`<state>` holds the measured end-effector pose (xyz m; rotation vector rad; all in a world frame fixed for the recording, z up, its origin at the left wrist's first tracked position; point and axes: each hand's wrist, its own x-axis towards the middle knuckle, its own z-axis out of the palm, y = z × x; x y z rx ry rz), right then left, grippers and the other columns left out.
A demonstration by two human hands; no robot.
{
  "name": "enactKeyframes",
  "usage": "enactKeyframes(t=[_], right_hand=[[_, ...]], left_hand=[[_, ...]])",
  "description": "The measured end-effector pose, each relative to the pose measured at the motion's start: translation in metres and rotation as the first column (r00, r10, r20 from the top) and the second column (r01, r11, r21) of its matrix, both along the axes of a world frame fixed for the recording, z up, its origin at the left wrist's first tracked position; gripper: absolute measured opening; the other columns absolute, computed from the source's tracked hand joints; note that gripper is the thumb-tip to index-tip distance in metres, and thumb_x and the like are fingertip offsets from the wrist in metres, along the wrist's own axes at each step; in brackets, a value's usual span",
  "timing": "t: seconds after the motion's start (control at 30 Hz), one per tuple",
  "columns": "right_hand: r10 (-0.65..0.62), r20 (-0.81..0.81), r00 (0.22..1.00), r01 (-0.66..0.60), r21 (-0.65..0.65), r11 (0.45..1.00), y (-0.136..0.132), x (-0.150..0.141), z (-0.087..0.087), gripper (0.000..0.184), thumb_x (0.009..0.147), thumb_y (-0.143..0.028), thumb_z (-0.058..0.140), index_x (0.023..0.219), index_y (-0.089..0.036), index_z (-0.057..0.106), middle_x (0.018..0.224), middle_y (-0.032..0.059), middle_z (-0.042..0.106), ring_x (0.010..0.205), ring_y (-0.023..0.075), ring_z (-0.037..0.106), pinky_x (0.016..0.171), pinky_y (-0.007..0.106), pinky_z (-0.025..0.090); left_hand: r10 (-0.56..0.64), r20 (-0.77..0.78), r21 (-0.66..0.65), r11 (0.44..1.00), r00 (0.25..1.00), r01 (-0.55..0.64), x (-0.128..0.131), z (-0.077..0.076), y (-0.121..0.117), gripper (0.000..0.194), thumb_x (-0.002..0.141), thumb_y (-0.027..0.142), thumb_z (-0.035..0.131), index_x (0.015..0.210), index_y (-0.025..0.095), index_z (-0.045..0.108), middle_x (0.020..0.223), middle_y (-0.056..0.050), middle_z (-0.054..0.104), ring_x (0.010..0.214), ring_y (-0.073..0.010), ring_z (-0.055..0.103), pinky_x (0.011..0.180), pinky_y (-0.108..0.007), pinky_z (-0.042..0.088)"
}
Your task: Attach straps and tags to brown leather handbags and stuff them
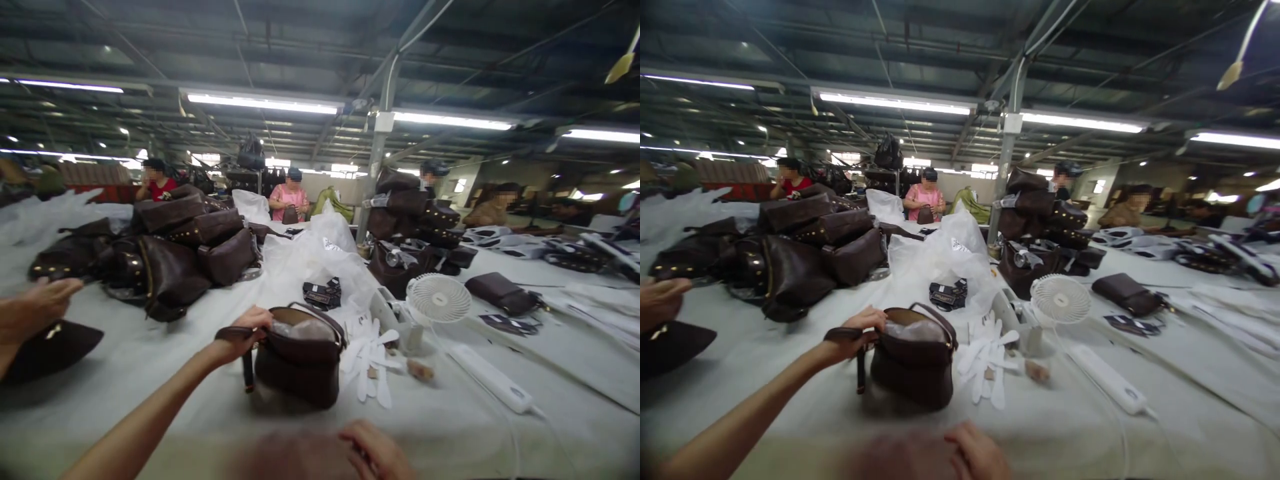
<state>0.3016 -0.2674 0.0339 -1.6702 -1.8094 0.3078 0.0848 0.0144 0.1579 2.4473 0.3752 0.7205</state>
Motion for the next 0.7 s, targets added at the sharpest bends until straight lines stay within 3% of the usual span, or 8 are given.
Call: enactKeyframes(t=[0.1, 0.23, 0.3, 0.43, 0.6, 0.7], right_hand=[[-0.146, 0.052, 0.988, 0.13, 0.242, 0.961, 0.01, 0.0, 0.032, 0.03, 0.089, -0.017, 0.045, 0.113, -0.022, 0.062, 0.112, 0.01, 0.065, 0.101, 0.0195, 0.065, 0.084, 0.027, 0.055], [-0.334, 0.194, 0.922, 0.211, 0.472, 0.856, 0.036, -0.001, 0.077, 0.047, 0.087, -0.021, 0.054, 0.134, -0.024, 0.05, 0.14, 0.0133, 0.047, 0.129, 0.0291, 0.048, 0.103, 0.047, 0.046], [-0.325, 0.291, 0.9, 0.163, 0.467, 0.869, 0.053, -0.002, 0.09, 0.061, 0.08, -0.016, 0.06, 0.139, -0.024, 0.045, 0.146, 0.0128, 0.042, 0.133, 0.0321, 0.041, 0.105, 0.051, 0.043], [-0.213, 0.434, 0.875, 0.048, 0.36, 0.932, 0.09, -0.007, 0.101, 0.069, 0.07, -0.004, 0.067, 0.134, -0.023, 0.05, 0.126, 0.0114, 0.06, 0.118, 0.0315, 0.054, 0.102, 0.051, 0.044], [-0.117, 0.439, 0.891, -0.002, 0.262, 0.965, 0.122, -0.006, 0.114, 0.03, 0.072, -0.013, 0.073, 0.1, -0.023, 0.066, 0.097, 0.0029, 0.068, 0.105, 0.0258, 0.059, 0.113, 0.057, 0.022], [-0.049, 0.375, 0.926, -0.021, 0.182, 0.983, 0.13, 0.005, 0.125, 0.02, 0.072, -0.021, 0.073, 0.09, -0.021, 0.067, 0.097, 0.0041, 0.068, 0.102, 0.0256, 0.058, 0.11, 0.055, 0.027]], left_hand=[[-0.012, 0.019, 0.034, 0.999, 1.0, 0.011, 0.015, -0.017, -0.01, 0.02, 0.072, 0.008, 0.045, 0.077, 0.019, 0.06, 0.09, -0.007, 0.062, 0.094, -0.0229, 0.056, 0.088, -0.037, 0.046], [0.001, -0.031, 0.11, 0.994, 1.0, 0.002, 0.021, -0.014, -0.015, 0.019, 0.072, 0.007, 0.047, 0.08, 0.019, 0.058, 0.09, -0.006, 0.062, 0.092, -0.0216, 0.054, 0.092, -0.038, 0.043], [0.02, -0.051, 0.164, 0.986, 0.999, -0.011, 0.019, -0.01, -0.017, 0.017, 0.073, 0.007, 0.048, 0.08, 0.019, 0.057, 0.088, -0.005, 0.063, 0.09, -0.0214, 0.054, 0.095, -0.04, 0.04], [0.144, -0.027, 0.19, 0.972, 0.989, -0.136, 0.007, -0.012, -0.02, 0.016, 0.074, 0.008, 0.047, 0.078, 0.02, 0.056, 0.083, -0.004, 0.062, 0.087, -0.0214, 0.054, 0.085, -0.035, 0.044], [0.317, 0.096, 0.006, 0.948, 0.943, -0.319, -0.003, -0.021, -0.017, 0.012, 0.077, 0.014, 0.047, 0.079, 0.02, 0.057, 0.087, -0.005, 0.063, 0.088, -0.0214, 0.058, 0.083, -0.034, 0.047], [0.32, 0.132, -0.114, 0.945, 0.938, -0.307, -0.004, -0.02, -0.019, 0.01, 0.077, 0.019, 0.05, 0.083, 0.021, 0.058, 0.096, -0.005, 0.065, 0.096, -0.0224, 0.059, 0.091, -0.037, 0.047]])
